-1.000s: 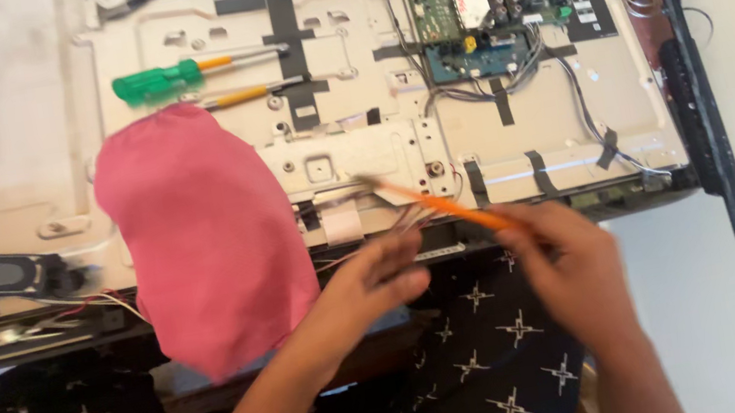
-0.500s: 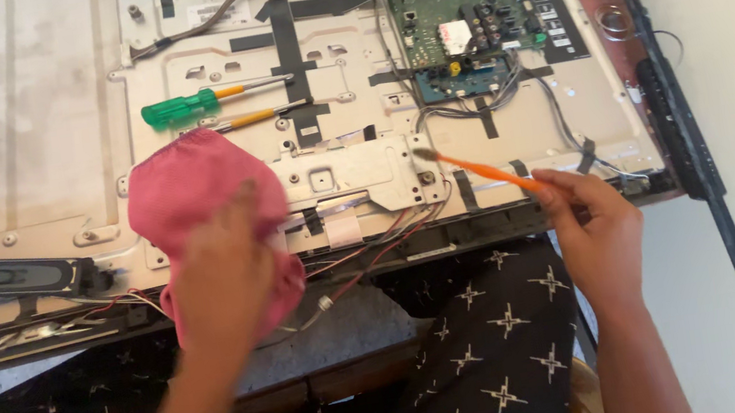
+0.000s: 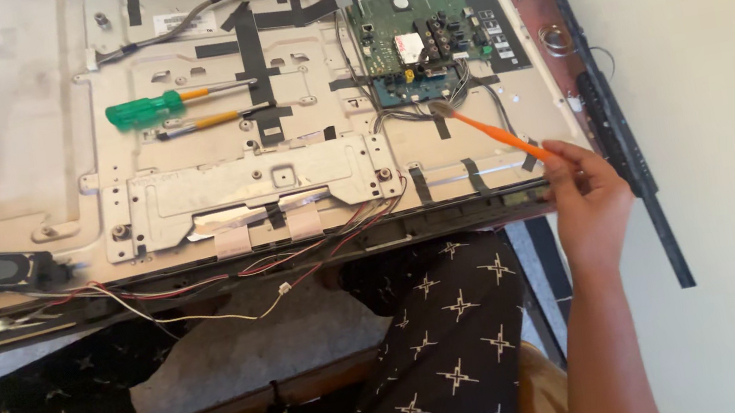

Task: The person works on the back of a disassembled flat-screen TV, using a screwdriver to adjust components on the circuit board and a brush to clean the chassis and a removed bezel. The person handles wires and connectors while seated on the floor.

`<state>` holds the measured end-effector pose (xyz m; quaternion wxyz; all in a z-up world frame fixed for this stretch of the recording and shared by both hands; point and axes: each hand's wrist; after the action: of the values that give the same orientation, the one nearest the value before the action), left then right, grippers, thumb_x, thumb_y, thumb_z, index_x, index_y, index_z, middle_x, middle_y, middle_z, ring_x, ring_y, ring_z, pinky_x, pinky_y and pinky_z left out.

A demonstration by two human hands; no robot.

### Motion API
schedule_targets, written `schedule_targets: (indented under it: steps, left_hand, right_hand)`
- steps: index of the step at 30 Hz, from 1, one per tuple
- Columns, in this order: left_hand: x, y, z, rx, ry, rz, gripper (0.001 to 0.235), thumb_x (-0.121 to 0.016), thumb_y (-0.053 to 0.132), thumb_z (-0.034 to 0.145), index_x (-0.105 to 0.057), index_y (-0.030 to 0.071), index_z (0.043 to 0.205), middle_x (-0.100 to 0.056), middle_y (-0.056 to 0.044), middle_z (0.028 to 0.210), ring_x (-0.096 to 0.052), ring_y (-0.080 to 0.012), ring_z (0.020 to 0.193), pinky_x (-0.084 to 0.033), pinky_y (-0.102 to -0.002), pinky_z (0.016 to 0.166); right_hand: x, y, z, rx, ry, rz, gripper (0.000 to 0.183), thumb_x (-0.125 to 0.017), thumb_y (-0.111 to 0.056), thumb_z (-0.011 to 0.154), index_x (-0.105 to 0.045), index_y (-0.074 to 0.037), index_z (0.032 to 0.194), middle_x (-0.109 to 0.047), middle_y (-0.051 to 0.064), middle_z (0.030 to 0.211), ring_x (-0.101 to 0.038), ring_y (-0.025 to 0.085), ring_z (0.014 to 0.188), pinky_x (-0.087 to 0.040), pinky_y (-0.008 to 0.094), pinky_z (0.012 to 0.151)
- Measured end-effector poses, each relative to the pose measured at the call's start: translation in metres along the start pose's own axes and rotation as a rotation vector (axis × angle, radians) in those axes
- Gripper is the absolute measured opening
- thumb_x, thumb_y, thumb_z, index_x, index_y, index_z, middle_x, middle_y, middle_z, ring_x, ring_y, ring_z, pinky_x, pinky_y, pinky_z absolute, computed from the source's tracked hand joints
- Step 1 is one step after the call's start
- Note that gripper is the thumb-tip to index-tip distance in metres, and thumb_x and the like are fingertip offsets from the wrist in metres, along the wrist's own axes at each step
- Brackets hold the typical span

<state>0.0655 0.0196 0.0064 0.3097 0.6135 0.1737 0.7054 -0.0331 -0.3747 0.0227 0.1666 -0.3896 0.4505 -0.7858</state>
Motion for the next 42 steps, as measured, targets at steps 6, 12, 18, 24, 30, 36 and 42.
schedule_targets:
  steps: [6,12,18,24,30,36,42]
  left_hand:
    - [0.017,-0.005,0.004,-0.055,-0.025,0.113,0.05,-0.068,0.029,0.088,-0.062,0.016,0.136,-0.07,-0.011,0.121,-0.064,-0.0315,0.113,-0.051,-0.044,0.095]
    - [0.015,0.001,-0.001,0.013,0.039,-0.189,0.046,-0.067,0.029,0.088,-0.064,0.016,0.132,-0.07,-0.011,0.122,-0.063,-0.0318,0.116,-0.049,-0.045,0.098]
    - [0.021,-0.002,-0.007,0.141,0.156,-0.606,0.042,-0.066,0.03,0.089,-0.066,0.016,0.129,-0.069,-0.011,0.123,-0.062,-0.0321,0.119,-0.048,-0.045,0.101]
    - [0.049,0.002,-0.007,0.144,0.203,-0.805,0.039,-0.065,0.031,0.089,-0.068,0.015,0.125,-0.069,-0.012,0.125,-0.06,-0.0325,0.122,-0.047,-0.046,0.104]
    - [0.014,0.011,-0.015,0.019,0.081,-0.503,0.036,-0.064,0.031,0.09,-0.069,0.015,0.121,-0.069,-0.012,0.126,-0.059,-0.0328,0.125,-0.045,-0.046,0.107]
    - [-0.038,0.004,-0.049,-0.394,-0.144,0.131,0.045,-0.069,0.045,0.088,-0.07,0.014,0.12,-0.061,-0.016,0.134,-0.05,-0.039,0.132,-0.04,-0.051,0.107]
    - [-0.055,-0.012,-0.049,-0.409,-0.153,0.296,0.052,-0.064,0.053,0.087,-0.062,0.021,0.129,-0.044,-0.015,0.152,-0.032,-0.0372,0.146,-0.023,-0.053,0.121]
  right_hand:
    - [0.01,0.012,0.013,-0.051,0.003,0.194,0.024,-0.071,-0.011,0.1,-0.074,-0.001,0.122,-0.07,0.002,0.09,-0.06,0.006,0.072,-0.048,0.021,0.065]
    - [0.021,0.037,0.021,-0.198,-0.021,0.545,0.019,-0.076,-0.014,0.099,-0.073,-0.003,0.114,-0.066,0.0,0.083,-0.06,0.007,0.07,-0.048,0.022,0.065]
    - [0.023,0.042,0.022,-0.158,0.034,0.621,0.019,-0.065,-0.023,0.108,-0.063,-0.005,0.113,-0.067,0.002,0.083,-0.065,0.011,0.071,-0.053,0.025,0.067]
    - [-0.002,0.051,0.019,-0.194,0.052,0.254,0.028,-0.066,-0.029,0.104,-0.062,-0.001,0.108,-0.067,0.005,0.082,-0.067,0.013,0.064,-0.054,0.029,0.058]
    - [-0.024,0.084,0.023,-0.371,-0.004,0.112,0.04,-0.077,-0.036,0.095,-0.068,0.003,0.099,-0.069,0.009,0.076,-0.063,0.016,0.059,-0.048,0.03,0.052]
    - [0.011,0.118,0.037,-0.294,0.169,-0.056,0.046,-0.086,-0.04,0.086,-0.072,0.002,0.1,-0.071,0.009,0.083,-0.064,0.012,0.064,-0.053,0.028,0.054]
    - [0.0,0.118,0.034,-0.365,0.099,-0.162,0.05,-0.086,-0.045,0.086,-0.072,0.0,0.101,-0.072,0.012,0.083,-0.066,0.018,0.065,-0.052,0.033,0.056]
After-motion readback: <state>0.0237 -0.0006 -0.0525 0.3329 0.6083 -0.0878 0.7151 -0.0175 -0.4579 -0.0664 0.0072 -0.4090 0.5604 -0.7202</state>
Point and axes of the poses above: each hand's wrist, its own z-axis towards the middle knuckle, its own x-axis out of the back of the hand, y = z × x
